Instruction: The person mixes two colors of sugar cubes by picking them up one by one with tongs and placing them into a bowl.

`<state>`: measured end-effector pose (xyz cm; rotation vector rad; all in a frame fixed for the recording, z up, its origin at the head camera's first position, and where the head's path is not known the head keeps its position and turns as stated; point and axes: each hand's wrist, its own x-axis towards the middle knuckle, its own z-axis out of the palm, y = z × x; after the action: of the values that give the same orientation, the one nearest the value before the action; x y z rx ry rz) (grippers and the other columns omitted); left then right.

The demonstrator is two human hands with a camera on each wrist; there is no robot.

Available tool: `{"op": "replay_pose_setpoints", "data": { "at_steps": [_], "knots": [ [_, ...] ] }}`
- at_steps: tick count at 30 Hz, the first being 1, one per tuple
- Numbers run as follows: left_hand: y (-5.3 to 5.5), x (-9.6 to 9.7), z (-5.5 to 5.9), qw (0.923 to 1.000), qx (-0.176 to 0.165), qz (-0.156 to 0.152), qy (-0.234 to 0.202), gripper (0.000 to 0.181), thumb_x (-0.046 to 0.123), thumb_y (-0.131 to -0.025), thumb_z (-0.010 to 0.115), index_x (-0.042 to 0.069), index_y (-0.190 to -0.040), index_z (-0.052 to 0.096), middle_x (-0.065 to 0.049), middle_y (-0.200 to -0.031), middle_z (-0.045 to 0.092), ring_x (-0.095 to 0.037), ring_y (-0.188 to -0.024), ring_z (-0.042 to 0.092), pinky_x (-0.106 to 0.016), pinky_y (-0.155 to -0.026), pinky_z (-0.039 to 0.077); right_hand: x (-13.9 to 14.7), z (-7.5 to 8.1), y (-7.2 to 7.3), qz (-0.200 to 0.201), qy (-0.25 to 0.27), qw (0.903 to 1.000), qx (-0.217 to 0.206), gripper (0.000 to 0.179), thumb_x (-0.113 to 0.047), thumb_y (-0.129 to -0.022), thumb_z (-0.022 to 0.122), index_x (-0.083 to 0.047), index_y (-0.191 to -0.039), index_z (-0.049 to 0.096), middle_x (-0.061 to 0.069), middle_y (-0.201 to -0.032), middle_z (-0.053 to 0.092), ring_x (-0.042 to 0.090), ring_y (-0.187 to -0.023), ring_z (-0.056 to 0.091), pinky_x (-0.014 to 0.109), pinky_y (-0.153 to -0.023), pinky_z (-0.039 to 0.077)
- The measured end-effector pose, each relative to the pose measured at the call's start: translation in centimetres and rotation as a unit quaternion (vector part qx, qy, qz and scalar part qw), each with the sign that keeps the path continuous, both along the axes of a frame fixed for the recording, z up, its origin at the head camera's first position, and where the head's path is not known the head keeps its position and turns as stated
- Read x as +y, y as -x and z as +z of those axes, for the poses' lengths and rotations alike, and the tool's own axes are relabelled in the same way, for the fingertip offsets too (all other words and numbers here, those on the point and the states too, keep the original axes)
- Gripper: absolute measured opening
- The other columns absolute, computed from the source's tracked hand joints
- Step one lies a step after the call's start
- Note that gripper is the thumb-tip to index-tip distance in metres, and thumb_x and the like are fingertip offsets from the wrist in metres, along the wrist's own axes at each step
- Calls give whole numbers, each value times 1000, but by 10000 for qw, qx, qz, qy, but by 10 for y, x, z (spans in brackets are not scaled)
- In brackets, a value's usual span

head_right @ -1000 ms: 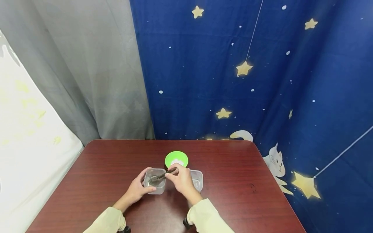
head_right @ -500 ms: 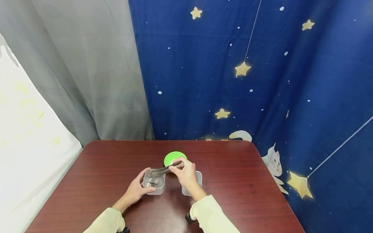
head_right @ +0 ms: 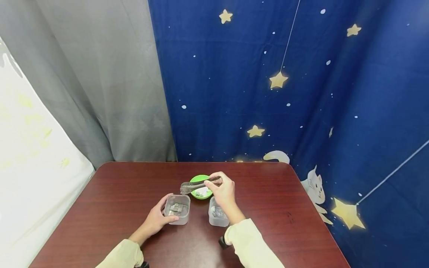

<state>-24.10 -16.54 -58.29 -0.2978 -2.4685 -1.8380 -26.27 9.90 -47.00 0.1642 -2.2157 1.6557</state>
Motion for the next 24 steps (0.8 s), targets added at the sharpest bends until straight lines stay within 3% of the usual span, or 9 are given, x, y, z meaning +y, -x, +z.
{"op": "replay_pose_setpoints", "data": {
  "at_steps": [7, 13, 24],
  "knots": [
    [0, 0, -1, 10000, 25, 15, 33, 99, 15, -64, 91, 8, -147, 38, -18, -134, 53, -37, -115, 57, -37, -84, 53, 16, 8, 6, -12, 343, 9993, 141, 20, -13, -78, 81, -10, -94, 69, 6, -70, 68, 32, -62, 67, 37, -54, 55],
    [0, 0, -1, 10000, 19, 14, -1, 98, 14, -64, 91, 9, -147, 39, -18, -134, 53, -38, -115, 57, -37, -84, 54, 27, 13, 12, -222, 377, 9986, 313, 20, -10, -77, 81, -10, -93, 68, 5, -68, 68, 23, -60, 66, 28, -50, 51],
    [0, 0, -1, 10000, 36, -3, -36, 97, 13, -65, 91, 8, -147, 39, -18, -134, 53, -37, -115, 57, -37, -84, 54, 40, 24, 10, -312, 457, 9978, 352, 21, -8, -79, 80, -4, -95, 69, 9, -68, 67, 28, -60, 65, 27, -51, 50]
  ]
}}
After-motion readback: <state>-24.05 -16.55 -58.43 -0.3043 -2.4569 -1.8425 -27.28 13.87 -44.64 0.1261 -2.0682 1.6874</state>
